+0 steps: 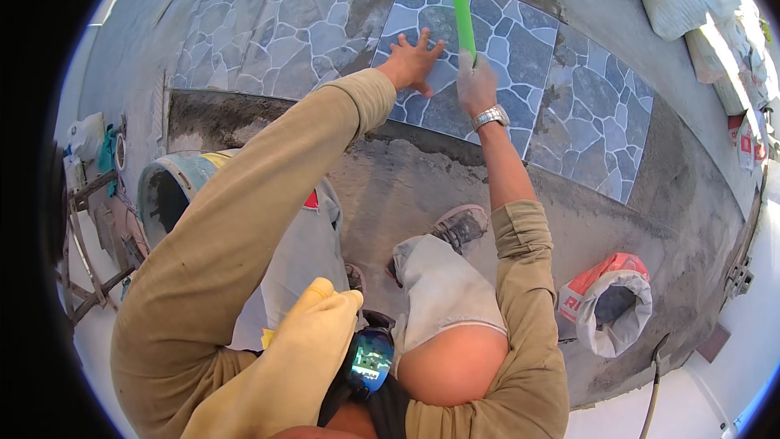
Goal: Apply mortar to the floor and lay stone-patterned tiles using a trowel and rubber mallet.
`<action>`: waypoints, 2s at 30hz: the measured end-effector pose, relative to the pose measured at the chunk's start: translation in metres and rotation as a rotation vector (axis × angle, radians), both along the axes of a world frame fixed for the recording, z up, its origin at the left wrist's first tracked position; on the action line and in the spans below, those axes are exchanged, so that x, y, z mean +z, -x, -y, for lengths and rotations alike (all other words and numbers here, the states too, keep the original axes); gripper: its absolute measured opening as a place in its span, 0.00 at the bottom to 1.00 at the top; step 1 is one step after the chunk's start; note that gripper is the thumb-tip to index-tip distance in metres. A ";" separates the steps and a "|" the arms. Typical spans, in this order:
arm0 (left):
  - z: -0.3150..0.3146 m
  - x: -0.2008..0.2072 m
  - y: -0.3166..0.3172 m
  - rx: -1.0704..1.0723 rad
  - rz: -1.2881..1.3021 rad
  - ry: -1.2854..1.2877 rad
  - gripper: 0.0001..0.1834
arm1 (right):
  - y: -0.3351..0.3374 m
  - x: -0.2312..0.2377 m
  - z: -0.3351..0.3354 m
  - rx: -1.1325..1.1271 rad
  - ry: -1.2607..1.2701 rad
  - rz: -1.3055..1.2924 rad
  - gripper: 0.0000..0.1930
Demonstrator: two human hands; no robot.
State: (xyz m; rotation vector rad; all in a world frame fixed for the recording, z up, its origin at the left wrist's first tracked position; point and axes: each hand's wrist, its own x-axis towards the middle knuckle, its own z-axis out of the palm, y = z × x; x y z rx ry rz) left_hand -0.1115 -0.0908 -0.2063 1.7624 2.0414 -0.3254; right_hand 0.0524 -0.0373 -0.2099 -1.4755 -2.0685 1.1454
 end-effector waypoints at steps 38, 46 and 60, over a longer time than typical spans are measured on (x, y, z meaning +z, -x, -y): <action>-0.025 0.019 -0.017 0.002 0.080 0.092 0.69 | -0.014 -0.009 -0.025 0.008 0.071 -0.007 0.25; -0.026 0.016 -0.017 0.013 0.060 0.109 0.69 | -0.004 -0.009 -0.025 0.050 -0.105 -0.018 0.26; -0.015 -0.003 0.013 -0.039 0.021 0.076 0.69 | 0.031 0.023 -0.007 0.087 0.047 -0.119 0.28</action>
